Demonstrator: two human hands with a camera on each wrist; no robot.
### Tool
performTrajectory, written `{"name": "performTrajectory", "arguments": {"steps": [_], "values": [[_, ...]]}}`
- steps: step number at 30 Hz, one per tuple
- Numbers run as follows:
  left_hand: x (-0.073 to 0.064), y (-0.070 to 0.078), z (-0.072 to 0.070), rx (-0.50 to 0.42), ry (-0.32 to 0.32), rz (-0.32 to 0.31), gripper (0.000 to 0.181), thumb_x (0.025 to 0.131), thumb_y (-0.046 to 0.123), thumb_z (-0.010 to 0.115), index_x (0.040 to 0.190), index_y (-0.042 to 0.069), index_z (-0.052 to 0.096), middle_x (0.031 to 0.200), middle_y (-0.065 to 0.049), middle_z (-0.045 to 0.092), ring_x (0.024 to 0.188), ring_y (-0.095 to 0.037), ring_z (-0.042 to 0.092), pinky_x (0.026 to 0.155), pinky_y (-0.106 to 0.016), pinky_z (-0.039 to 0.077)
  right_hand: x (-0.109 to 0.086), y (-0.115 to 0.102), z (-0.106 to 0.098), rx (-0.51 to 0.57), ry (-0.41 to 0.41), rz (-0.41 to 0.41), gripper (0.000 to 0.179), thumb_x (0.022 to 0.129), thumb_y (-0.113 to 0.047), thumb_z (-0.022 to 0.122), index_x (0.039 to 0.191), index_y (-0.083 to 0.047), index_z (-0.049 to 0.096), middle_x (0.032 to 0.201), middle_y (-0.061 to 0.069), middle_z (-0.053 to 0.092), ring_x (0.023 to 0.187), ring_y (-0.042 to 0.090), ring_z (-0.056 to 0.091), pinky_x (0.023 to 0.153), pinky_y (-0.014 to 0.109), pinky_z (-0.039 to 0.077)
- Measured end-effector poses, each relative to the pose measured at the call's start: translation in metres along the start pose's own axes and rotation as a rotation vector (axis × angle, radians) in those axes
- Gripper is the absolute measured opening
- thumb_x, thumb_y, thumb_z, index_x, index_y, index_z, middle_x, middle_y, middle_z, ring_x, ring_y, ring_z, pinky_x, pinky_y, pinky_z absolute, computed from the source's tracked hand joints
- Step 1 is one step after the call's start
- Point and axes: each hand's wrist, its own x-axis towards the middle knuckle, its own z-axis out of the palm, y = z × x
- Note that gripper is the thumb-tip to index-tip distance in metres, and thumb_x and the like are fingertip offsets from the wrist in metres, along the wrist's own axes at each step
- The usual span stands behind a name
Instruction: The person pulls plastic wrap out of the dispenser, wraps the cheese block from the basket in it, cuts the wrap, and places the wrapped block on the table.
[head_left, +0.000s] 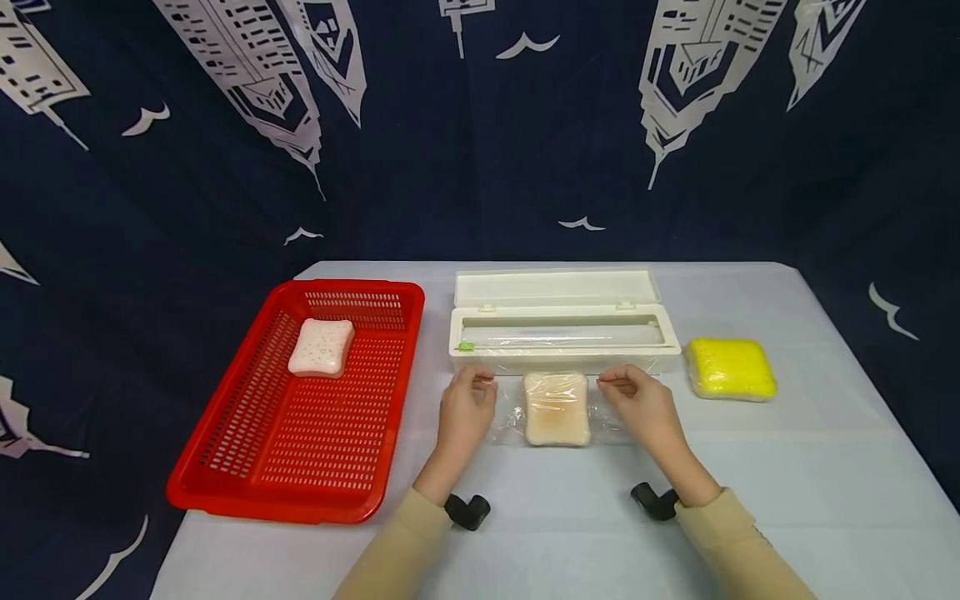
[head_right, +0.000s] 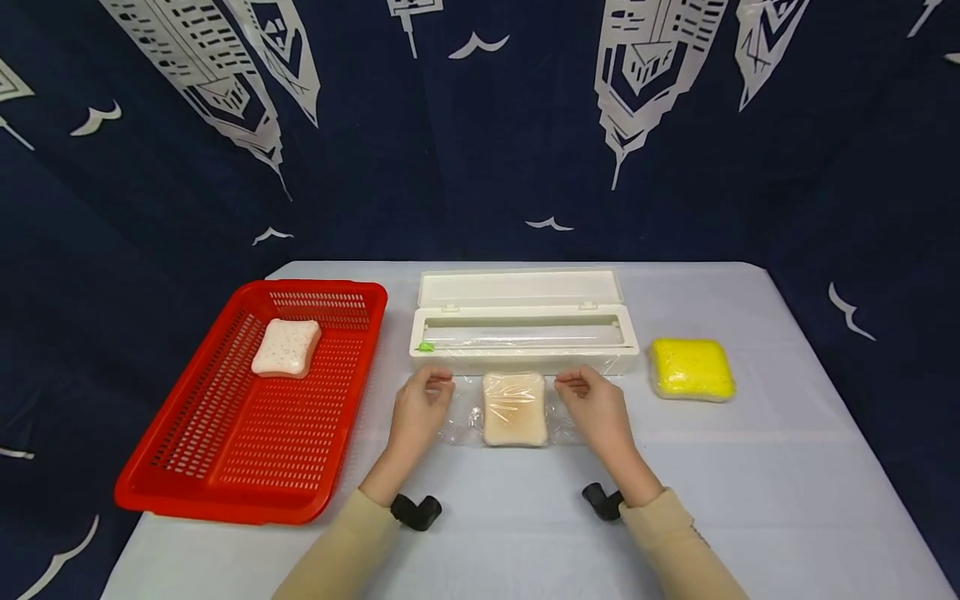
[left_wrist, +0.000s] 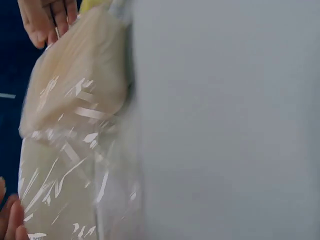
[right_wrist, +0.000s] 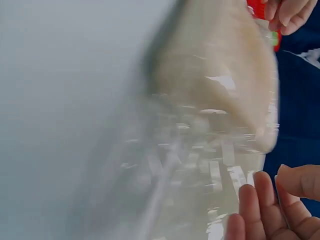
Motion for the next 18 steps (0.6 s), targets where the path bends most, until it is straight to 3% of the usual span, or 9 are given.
{"name": "performTrajectory", "arguments": {"steps": [3,6,9,13,18], "values": [[0.010,-0.001,-0.008,0.003,0.154,0.024,0.019,0.084,0.000,0.069,0.103,0.002,0.066,0.106,-0.016,0.062,0.101,-0.031,0.059,0.087,-0.045,0.047,0.007,-0.015,0.003,0.016,0.057,-0.080,0.013,0.092,-0.009,0.067,0.102,-0.002,0.070,0.098,0.017,0.074,0.090,0.029,0.070,0.073,0.018,0.052],[0.021,-0.005,-0.009,-0.005,0.237,0.029,0.025,0.083,0.000,0.070,0.108,-0.001,0.062,0.117,-0.021,0.054,0.111,-0.037,0.049,0.094,-0.049,0.041,0.019,-0.036,0.014,0.057,0.053,-0.154,0.012,0.091,-0.007,0.068,0.100,-0.001,0.070,0.095,0.016,0.074,0.088,0.028,0.070,0.074,0.022,0.054],[0.031,-0.010,-0.007,-0.030,0.234,-0.001,0.030,0.083,0.001,0.072,0.111,-0.002,0.061,0.123,-0.024,0.050,0.119,-0.040,0.045,0.101,-0.052,0.037,0.031,-0.057,0.032,0.083,0.014,-0.210,0.012,0.090,-0.008,0.068,0.100,-0.001,0.071,0.094,0.014,0.073,0.088,0.027,0.069,0.077,0.031,0.056],[0.038,-0.015,-0.006,-0.075,0.175,-0.083,0.036,0.082,0.004,0.074,0.115,-0.003,0.061,0.129,-0.028,0.049,0.125,-0.043,0.045,0.108,-0.055,0.035,0.042,-0.079,0.059,0.028,-0.032,-0.307,0.013,0.090,-0.010,0.069,0.100,-0.003,0.073,0.096,0.013,0.072,0.089,0.026,0.067,0.078,0.039,0.055],[0.039,-0.021,-0.006,-0.081,0.159,-0.109,0.042,0.080,0.004,0.078,0.117,-0.001,0.059,0.133,-0.025,0.049,0.119,-0.037,0.051,0.094,-0.047,0.049,0.052,-0.097,0.084,-0.109,-0.048,-0.428,0.013,0.088,-0.012,0.073,0.098,-0.004,0.074,0.098,0.011,0.073,0.095,0.028,0.066,0.083,0.042,0.053]]}}
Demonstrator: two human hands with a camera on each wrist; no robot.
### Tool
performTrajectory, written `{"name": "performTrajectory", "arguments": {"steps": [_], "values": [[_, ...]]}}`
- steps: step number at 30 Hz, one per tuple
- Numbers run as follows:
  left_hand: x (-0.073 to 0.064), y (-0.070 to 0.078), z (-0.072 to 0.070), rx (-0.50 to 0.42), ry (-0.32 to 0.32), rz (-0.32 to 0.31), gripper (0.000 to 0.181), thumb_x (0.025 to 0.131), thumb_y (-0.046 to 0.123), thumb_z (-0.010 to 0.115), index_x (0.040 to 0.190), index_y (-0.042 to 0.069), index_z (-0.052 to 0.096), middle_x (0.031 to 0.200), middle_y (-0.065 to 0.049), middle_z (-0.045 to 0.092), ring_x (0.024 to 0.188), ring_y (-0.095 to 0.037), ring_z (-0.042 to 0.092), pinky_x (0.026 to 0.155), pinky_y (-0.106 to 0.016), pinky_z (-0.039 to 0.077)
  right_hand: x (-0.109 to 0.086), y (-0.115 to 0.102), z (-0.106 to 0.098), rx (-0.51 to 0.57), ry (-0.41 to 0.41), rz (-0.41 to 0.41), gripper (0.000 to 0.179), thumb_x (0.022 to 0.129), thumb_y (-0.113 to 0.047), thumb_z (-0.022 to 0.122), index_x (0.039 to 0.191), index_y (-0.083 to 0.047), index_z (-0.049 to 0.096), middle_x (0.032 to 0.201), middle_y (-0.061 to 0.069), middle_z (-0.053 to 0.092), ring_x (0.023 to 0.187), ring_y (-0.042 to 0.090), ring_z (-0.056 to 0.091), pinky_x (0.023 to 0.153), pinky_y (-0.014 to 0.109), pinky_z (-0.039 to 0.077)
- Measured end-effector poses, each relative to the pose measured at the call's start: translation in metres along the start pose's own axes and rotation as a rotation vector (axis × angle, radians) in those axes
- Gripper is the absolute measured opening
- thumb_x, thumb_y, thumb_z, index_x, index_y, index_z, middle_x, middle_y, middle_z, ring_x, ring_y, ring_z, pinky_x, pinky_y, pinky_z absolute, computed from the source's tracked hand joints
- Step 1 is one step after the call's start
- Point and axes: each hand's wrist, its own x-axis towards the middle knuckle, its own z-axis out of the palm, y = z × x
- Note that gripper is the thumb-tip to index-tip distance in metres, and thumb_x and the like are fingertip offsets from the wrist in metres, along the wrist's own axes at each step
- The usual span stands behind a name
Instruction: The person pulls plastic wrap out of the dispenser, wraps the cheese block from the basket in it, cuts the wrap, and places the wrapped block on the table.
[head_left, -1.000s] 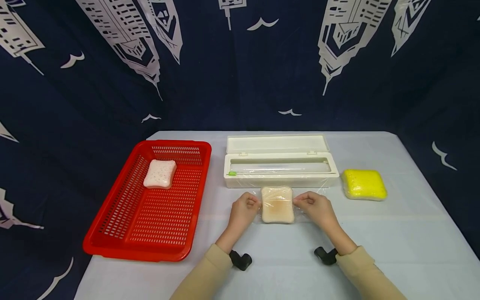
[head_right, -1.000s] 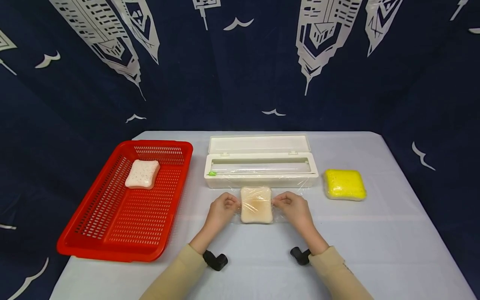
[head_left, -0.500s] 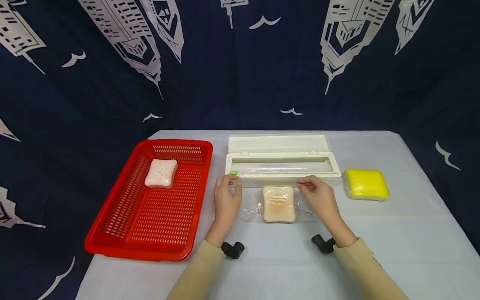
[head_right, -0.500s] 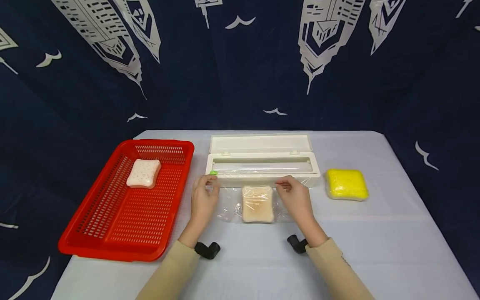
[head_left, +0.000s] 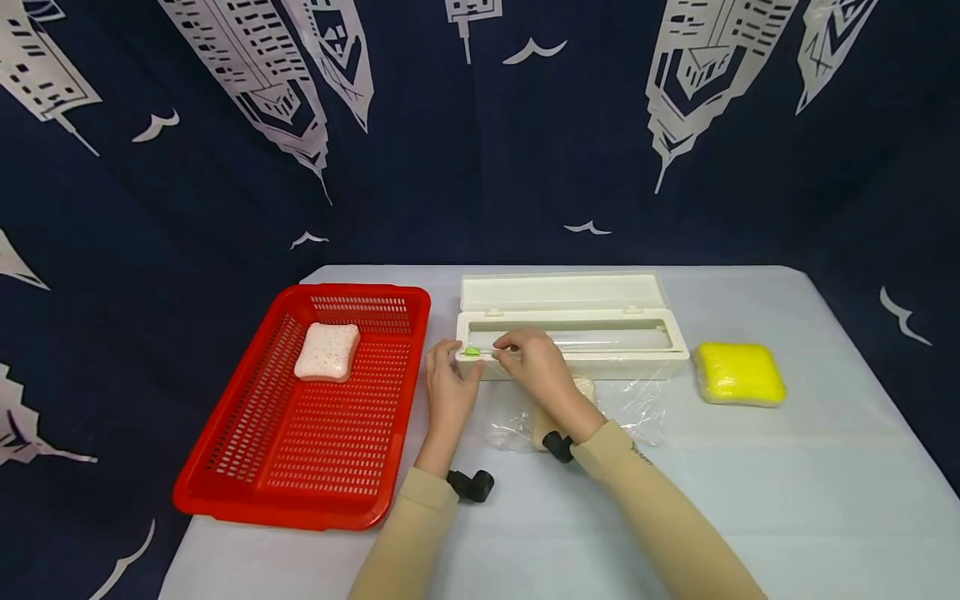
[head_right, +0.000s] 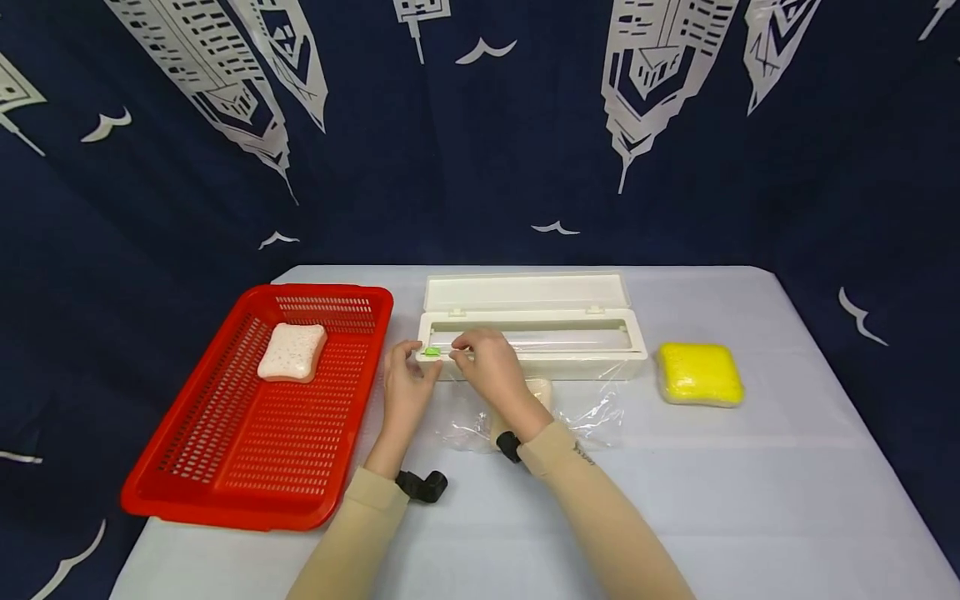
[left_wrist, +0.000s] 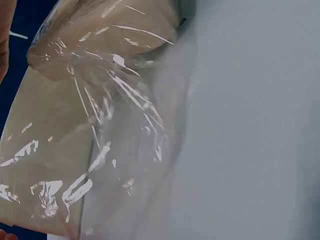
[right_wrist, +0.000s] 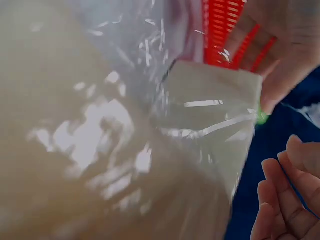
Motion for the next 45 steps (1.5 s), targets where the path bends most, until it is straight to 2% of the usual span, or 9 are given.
{"name": "performTrajectory", "arguments": {"steps": [4,9,16,20,26,33,37,42,45], "values": [[0.001,-0.004,0.000,0.017,0.010,0.032,0.042,0.081,0.007,0.079,0.117,0.001,0.060,0.134,-0.024,0.051,0.106,-0.033,0.057,0.081,-0.038,0.051,0.009,-0.007,0.011,-0.083,-0.019,-0.038,0.014,0.084,-0.013,0.076,0.094,-0.003,0.074,0.096,0.010,0.072,0.095,0.028,0.065,0.085,0.040,0.054],[0.002,-0.005,-0.002,0.021,-0.007,0.031,0.039,0.081,0.006,0.079,0.116,0.001,0.062,0.135,-0.026,0.050,0.104,-0.034,0.057,0.083,-0.040,0.051,0.013,-0.012,0.019,-0.129,-0.038,-0.011,0.012,0.081,-0.011,0.079,0.084,-0.002,0.073,0.087,0.009,0.068,0.088,0.026,0.063,0.079,0.035,0.054],[0.002,-0.005,-0.004,0.000,-0.001,-0.007,0.038,0.081,0.000,0.077,0.115,0.001,0.060,0.127,-0.023,0.054,0.103,-0.035,0.059,0.086,-0.044,0.052,0.015,-0.011,0.023,-0.107,-0.017,0.000,0.006,0.082,-0.003,0.075,0.078,-0.004,0.071,0.080,0.008,0.064,0.080,0.023,0.060,0.073,0.034,0.053],[0.003,-0.004,-0.003,-0.012,0.000,-0.014,0.039,0.079,-0.001,0.078,0.114,0.001,0.061,0.124,-0.022,0.055,0.101,-0.033,0.058,0.084,-0.041,0.052,0.015,-0.008,0.021,-0.090,-0.015,0.040,0.005,0.080,-0.001,0.072,0.076,-0.003,0.069,0.080,0.008,0.063,0.078,0.022,0.058,0.071,0.034,0.052],[0.008,-0.004,0.000,-0.037,-0.043,-0.022,0.040,0.080,0.006,0.079,0.117,0.005,0.064,0.128,-0.020,0.054,0.105,-0.031,0.056,0.082,-0.035,0.049,0.014,-0.006,0.019,-0.059,-0.040,0.110,0.004,0.079,-0.003,0.072,0.077,-0.002,0.068,0.081,0.008,0.061,0.079,0.022,0.055,0.070,0.033,0.049],[0.014,-0.010,-0.003,0.001,-0.165,0.003,0.035,0.084,0.011,0.077,0.118,0.008,0.068,0.128,-0.020,0.056,0.086,-0.025,0.052,0.073,-0.028,0.042,0.013,-0.003,0.017,-0.080,-0.080,0.020,0.003,0.079,0.000,0.072,0.079,-0.002,0.070,0.084,0.009,0.062,0.082,0.023,0.057,0.075,0.034,0.051],[0.016,-0.016,-0.005,0.046,-0.235,0.033,0.035,0.087,0.014,0.075,0.120,0.009,0.067,0.129,-0.021,0.056,0.086,-0.026,0.053,0.074,-0.031,0.046,0.013,-0.003,0.014,-0.094,-0.107,-0.005,0.007,0.079,0.002,0.069,0.085,-0.003,0.070,0.088,0.009,0.063,0.083,0.022,0.059,0.076,0.034,0.053],[0.019,-0.020,-0.006,0.104,-0.241,0.083,0.034,0.086,0.018,0.076,0.118,0.009,0.069,0.130,-0.020,0.058,0.102,-0.030,0.058,0.082,-0.040,0.054,0.017,-0.006,0.014,-0.050,-0.070,-0.043,0.011,0.084,0.002,0.064,0.092,-0.001,0.070,0.087,0.009,0.063,0.078,0.021,0.057,0.071,0.033,0.051],[0.020,-0.022,-0.006,0.137,-0.221,0.101,0.034,0.084,0.019,0.078,0.116,0.010,0.071,0.127,-0.019,0.060,0.100,-0.029,0.060,0.081,-0.038,0.055,0.020,-0.008,0.017,-0.019,-0.055,-0.072,0.009,0.086,0.000,0.067,0.093,-0.001,0.073,0.087,0.009,0.065,0.078,0.021,0.058,0.071,0.033,0.052]]}}
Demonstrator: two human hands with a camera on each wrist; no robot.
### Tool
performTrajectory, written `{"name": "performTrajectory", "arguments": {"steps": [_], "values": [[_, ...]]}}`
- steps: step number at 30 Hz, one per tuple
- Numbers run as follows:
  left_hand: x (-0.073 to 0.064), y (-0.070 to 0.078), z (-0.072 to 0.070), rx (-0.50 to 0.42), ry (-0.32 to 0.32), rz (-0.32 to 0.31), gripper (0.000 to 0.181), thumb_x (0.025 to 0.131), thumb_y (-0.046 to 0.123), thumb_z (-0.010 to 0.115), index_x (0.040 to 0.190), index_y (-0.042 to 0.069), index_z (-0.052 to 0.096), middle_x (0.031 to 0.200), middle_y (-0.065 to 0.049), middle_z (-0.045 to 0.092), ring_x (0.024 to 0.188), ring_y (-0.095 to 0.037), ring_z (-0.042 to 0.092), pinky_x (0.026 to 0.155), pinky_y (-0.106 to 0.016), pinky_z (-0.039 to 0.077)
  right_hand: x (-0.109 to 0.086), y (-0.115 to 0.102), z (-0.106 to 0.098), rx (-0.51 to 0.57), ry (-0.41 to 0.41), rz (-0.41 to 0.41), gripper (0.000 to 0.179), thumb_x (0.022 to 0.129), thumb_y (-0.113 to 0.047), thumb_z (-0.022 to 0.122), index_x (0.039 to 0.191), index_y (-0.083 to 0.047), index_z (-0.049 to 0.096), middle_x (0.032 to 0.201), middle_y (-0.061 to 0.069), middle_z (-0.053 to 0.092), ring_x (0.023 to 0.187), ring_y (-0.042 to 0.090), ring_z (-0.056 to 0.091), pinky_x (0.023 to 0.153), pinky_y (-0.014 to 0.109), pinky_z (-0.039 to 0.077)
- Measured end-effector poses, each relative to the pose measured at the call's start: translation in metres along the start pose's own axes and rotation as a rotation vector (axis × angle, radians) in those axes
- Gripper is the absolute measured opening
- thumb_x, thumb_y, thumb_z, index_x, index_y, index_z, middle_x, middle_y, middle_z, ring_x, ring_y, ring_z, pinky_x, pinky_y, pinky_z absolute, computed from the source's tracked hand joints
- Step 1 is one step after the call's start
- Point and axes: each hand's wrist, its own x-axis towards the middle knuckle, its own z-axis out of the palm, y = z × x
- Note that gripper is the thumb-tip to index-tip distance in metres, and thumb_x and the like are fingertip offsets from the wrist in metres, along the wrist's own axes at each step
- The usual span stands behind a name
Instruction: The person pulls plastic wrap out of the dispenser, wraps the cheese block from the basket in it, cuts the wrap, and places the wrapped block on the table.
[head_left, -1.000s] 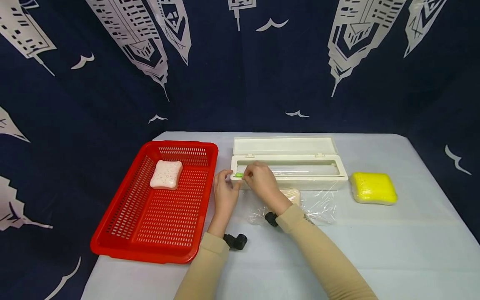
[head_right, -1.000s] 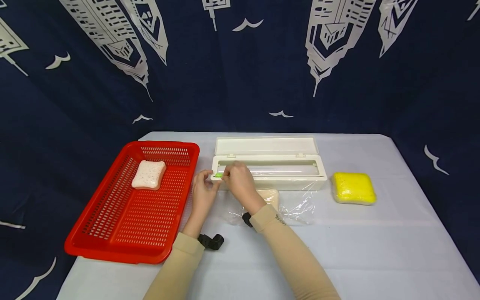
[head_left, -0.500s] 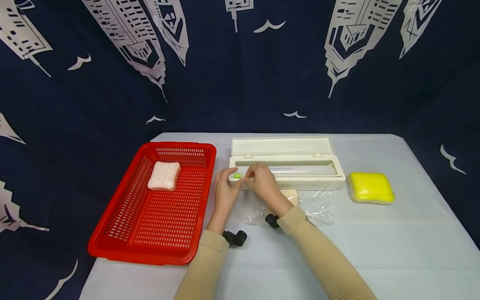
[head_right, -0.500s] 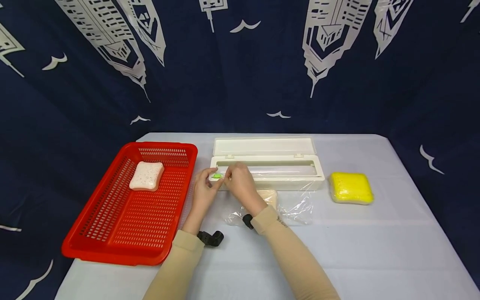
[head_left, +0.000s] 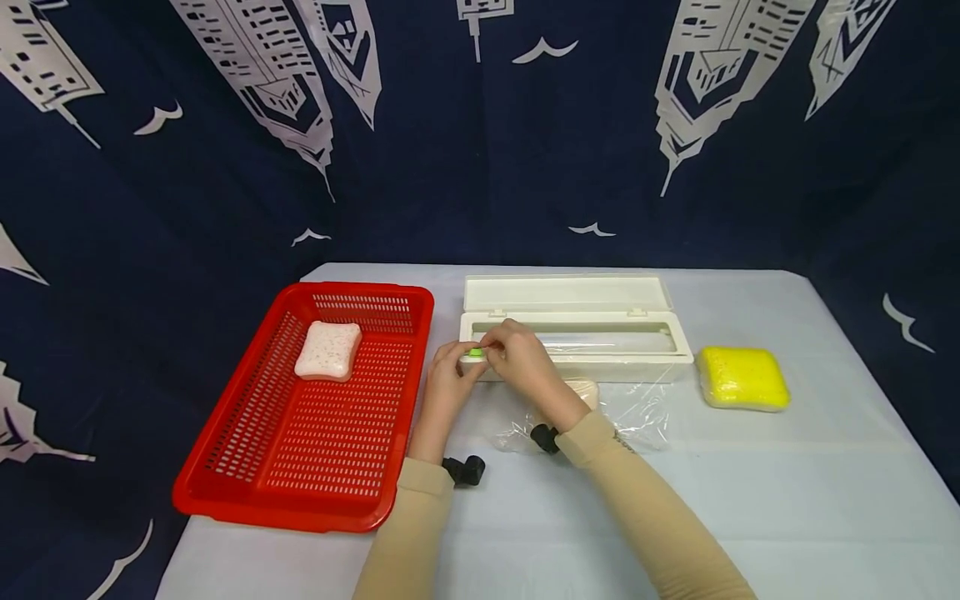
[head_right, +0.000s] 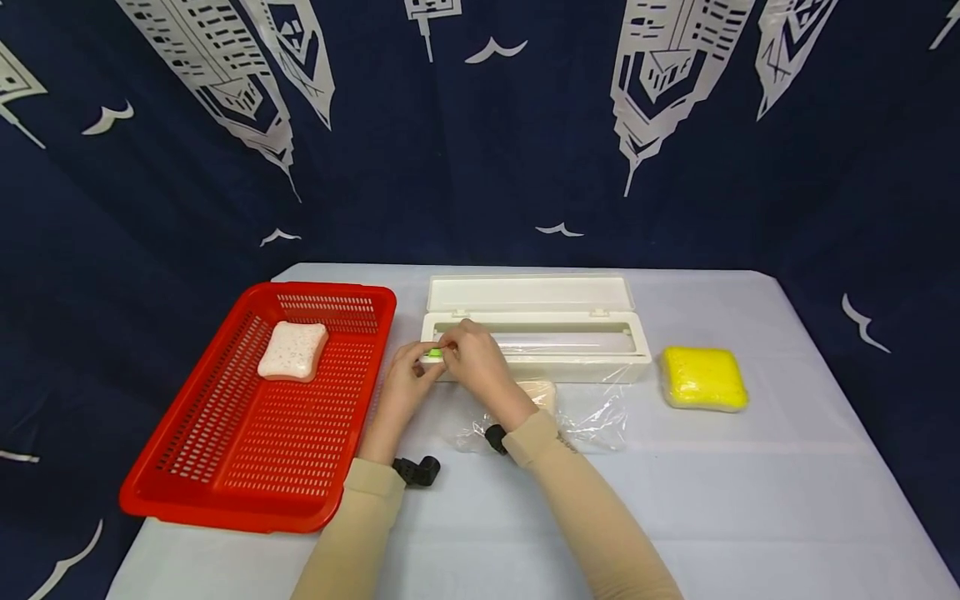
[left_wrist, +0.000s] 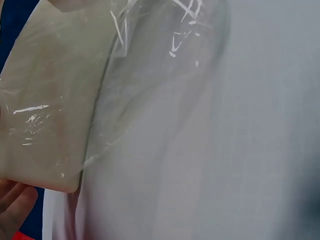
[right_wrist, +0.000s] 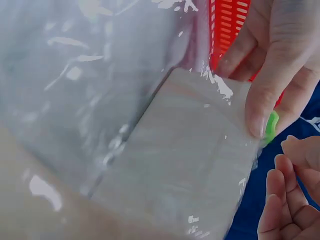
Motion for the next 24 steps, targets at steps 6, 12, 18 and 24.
{"name": "performTrajectory", "arguments": {"steps": [6,12,18,24], "values": [[0.000,-0.001,0.000,0.039,0.050,0.059,0.032,0.081,0.013,0.081,0.111,0.008,0.073,0.118,-0.017,0.065,0.080,-0.023,0.060,0.070,-0.030,0.052,0.005,-0.003,0.007,-0.019,-0.034,0.029,0.012,0.083,-0.007,0.076,0.093,0.000,0.073,0.087,0.010,0.065,0.082,0.022,0.060,0.076,0.035,0.053],[0.000,-0.002,0.001,0.054,0.080,0.091,0.032,0.079,0.014,0.082,0.109,0.009,0.073,0.116,-0.016,0.066,0.081,-0.024,0.062,0.071,-0.031,0.054,0.007,-0.004,0.011,-0.059,-0.022,0.042,0.018,0.081,-0.013,0.080,0.089,0.001,0.073,0.083,0.009,0.063,0.078,0.022,0.060,0.073,0.033,0.053],[0.000,-0.002,0.000,0.074,0.074,0.098,0.033,0.078,0.018,0.083,0.108,0.010,0.073,0.116,-0.017,0.067,0.083,-0.026,0.063,0.072,-0.036,0.055,0.007,-0.002,0.008,-0.043,-0.029,0.024,0.014,0.080,-0.011,0.080,0.085,0.000,0.073,0.083,0.008,0.066,0.076,0.020,0.064,0.071,0.030,0.054],[0.000,-0.002,0.000,0.097,0.069,0.112,0.033,0.077,0.020,0.083,0.108,0.011,0.073,0.117,-0.017,0.067,0.083,-0.027,0.064,0.074,-0.039,0.055,0.009,0.004,0.000,-0.031,-0.058,0.005,0.012,0.079,-0.011,0.081,0.083,-0.003,0.074,0.082,0.006,0.067,0.073,0.017,0.064,0.069,0.028,0.054]]}}
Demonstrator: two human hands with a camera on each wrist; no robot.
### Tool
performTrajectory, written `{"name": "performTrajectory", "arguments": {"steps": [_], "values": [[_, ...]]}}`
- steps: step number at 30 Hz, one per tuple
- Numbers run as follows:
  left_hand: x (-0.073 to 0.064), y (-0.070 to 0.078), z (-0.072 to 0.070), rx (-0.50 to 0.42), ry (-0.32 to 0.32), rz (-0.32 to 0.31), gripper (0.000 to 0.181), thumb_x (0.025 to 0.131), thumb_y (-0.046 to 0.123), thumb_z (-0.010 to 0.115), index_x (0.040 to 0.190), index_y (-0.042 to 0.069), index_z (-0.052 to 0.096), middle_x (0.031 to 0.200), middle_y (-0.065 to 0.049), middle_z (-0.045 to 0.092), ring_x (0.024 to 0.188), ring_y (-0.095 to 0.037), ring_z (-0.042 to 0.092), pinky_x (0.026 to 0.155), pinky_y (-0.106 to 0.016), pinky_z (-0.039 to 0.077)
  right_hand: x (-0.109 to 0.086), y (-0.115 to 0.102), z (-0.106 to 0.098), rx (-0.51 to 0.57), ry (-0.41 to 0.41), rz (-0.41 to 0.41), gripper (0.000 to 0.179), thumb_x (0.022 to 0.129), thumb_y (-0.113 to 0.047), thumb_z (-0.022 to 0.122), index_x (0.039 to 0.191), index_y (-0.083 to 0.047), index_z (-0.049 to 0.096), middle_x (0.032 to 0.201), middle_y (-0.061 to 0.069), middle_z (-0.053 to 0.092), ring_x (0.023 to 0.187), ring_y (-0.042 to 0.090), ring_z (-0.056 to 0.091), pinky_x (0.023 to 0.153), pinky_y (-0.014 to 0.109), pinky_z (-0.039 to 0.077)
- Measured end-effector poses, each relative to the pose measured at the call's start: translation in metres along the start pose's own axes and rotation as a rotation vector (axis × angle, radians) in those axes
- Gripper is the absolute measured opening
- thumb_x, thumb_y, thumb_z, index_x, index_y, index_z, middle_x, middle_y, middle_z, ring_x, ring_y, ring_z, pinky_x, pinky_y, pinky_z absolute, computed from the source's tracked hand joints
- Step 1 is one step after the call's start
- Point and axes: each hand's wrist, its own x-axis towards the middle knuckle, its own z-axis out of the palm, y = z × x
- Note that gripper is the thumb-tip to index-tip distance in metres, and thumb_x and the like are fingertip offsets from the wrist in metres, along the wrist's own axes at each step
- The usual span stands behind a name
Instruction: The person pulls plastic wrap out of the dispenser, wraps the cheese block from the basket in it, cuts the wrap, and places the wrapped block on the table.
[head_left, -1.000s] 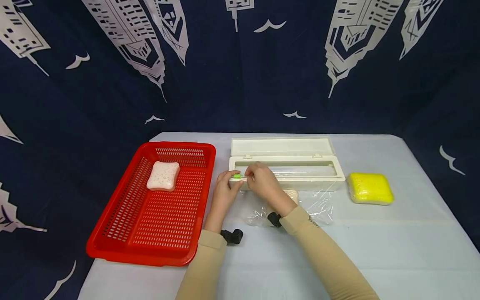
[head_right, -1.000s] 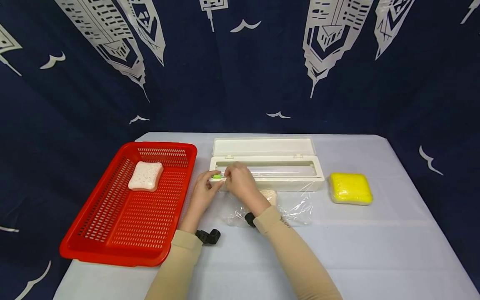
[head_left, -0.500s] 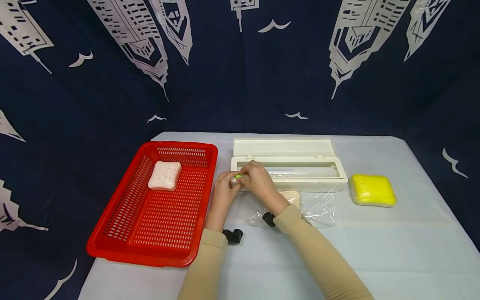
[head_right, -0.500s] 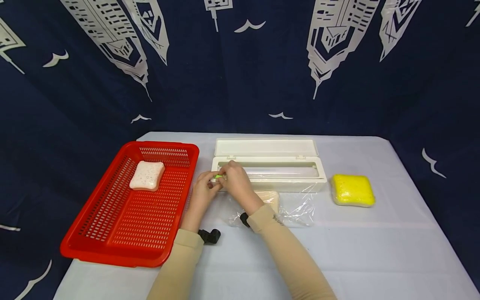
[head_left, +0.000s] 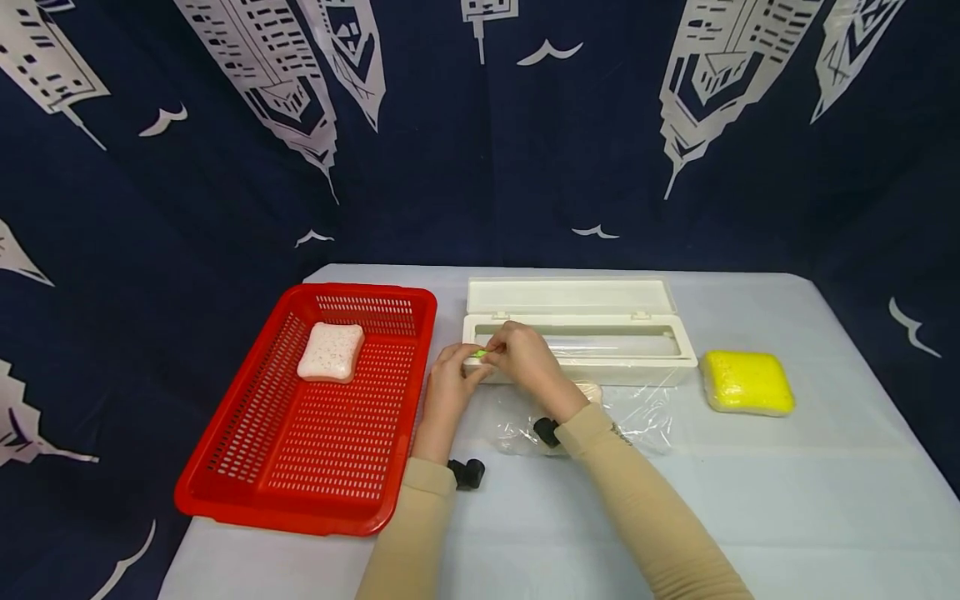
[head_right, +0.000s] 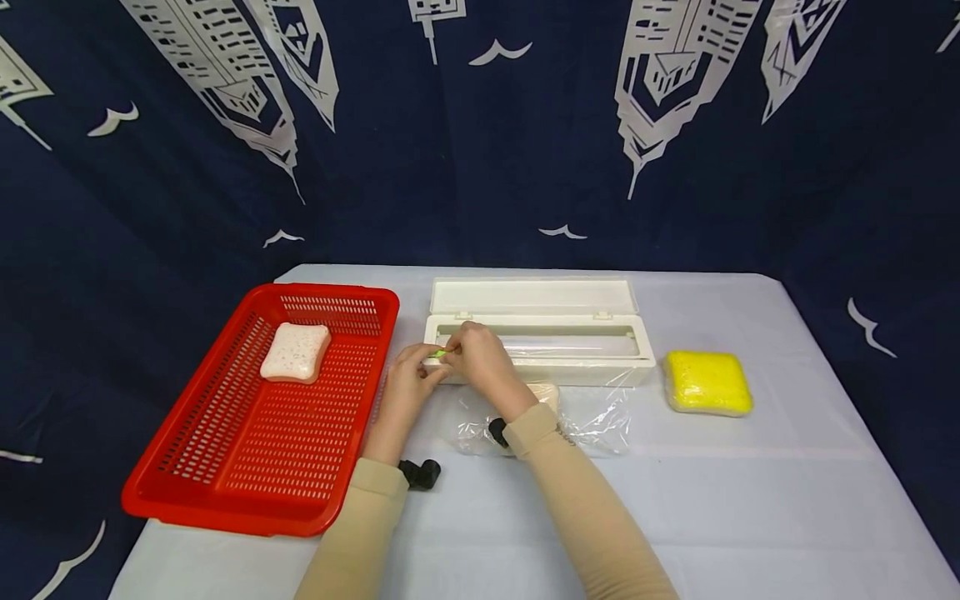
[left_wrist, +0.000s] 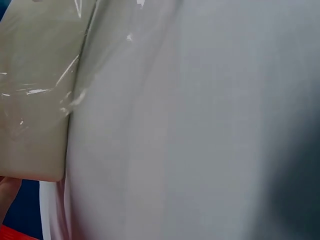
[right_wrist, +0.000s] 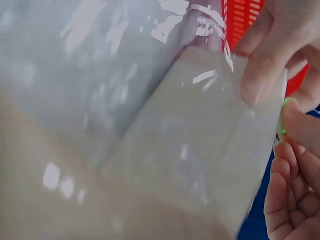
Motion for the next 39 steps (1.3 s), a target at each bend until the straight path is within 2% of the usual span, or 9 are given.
{"name": "performTrajectory", "arguments": {"steps": [7,13,17,21,29,35,39], "values": [[-0.002,0.002,0.002,0.007,0.001,0.033,0.033,0.076,0.019,0.082,0.107,0.010,0.071,0.116,-0.017,0.066,0.097,-0.033,0.067,0.086,-0.045,0.055,-0.002,0.014,-0.008,0.030,-0.034,-0.005,0.011,0.079,-0.012,0.082,0.083,-0.004,0.075,0.080,0.005,0.067,0.071,0.014,0.062,0.065,0.025,0.052],[-0.004,0.003,0.008,-0.006,-0.002,0.049,0.032,0.077,0.021,0.080,0.106,0.011,0.071,0.118,-0.016,0.066,0.100,-0.033,0.067,0.087,-0.045,0.055,-0.003,0.027,-0.011,0.085,-0.054,-0.023,0.008,0.078,-0.008,0.080,0.082,-0.004,0.074,0.078,0.004,0.067,0.070,0.012,0.060,0.064,0.022,0.050],[-0.003,0.002,0.011,-0.017,-0.012,0.054,0.032,0.078,0.023,0.079,0.107,0.012,0.071,0.121,-0.016,0.066,0.102,-0.032,0.067,0.088,-0.043,0.055,-0.003,0.034,-0.016,0.080,-0.083,-0.046,0.007,0.078,-0.006,0.078,0.083,-0.003,0.074,0.079,0.005,0.069,0.070,0.012,0.061,0.065,0.022,0.052],[-0.004,0.001,0.012,-0.002,-0.012,0.055,0.033,0.079,0.024,0.079,0.109,0.013,0.071,0.122,-0.016,0.065,0.104,-0.031,0.067,0.089,-0.042,0.055,-0.007,0.040,-0.026,0.060,-0.103,-0.021,0.007,0.077,-0.005,0.079,0.082,-0.004,0.073,0.076,0.004,0.069,0.068,0.011,0.060,0.064,0.022,0.051],[-0.007,0.001,0.010,0.007,-0.004,0.043,0.033,0.079,0.023,0.079,0.109,0.013,0.071,0.123,-0.016,0.065,0.093,-0.029,0.068,0.081,-0.040,0.057,-0.010,0.048,-0.039,0.039,-0.157,-0.007,0.008,0.078,-0.009,0.080,0.082,-0.005,0.074,0.075,0.003,0.070,0.069,0.010,0.061,0.067,0.025,0.052],[-0.006,0.001,0.011,0.000,0.005,0.056,0.033,0.078,0.023,0.079,0.108,0.013,0.071,0.124,-0.015,0.065,0.095,-0.030,0.068,0.084,-0.040,0.057,-0.012,0.054,-0.049,0.025,-0.192,0.004,0.008,0.079,-0.009,0.079,0.083,-0.005,0.073,0.077,0.003,0.071,0.071,0.012,0.063,0.070,0.028,0.053],[-0.004,0.001,0.012,-0.002,-0.006,0.065,0.033,0.079,0.024,0.078,0.109,0.013,0.070,0.126,-0.016,0.064,0.091,-0.029,0.068,0.083,-0.040,0.057,-0.019,0.066,-0.065,-0.001,-0.205,0.007,0.007,0.079,-0.008,0.078,0.083,-0.004,0.073,0.078,0.004,0.069,0.072,0.014,0.062,0.070,0.029,0.053]]}}
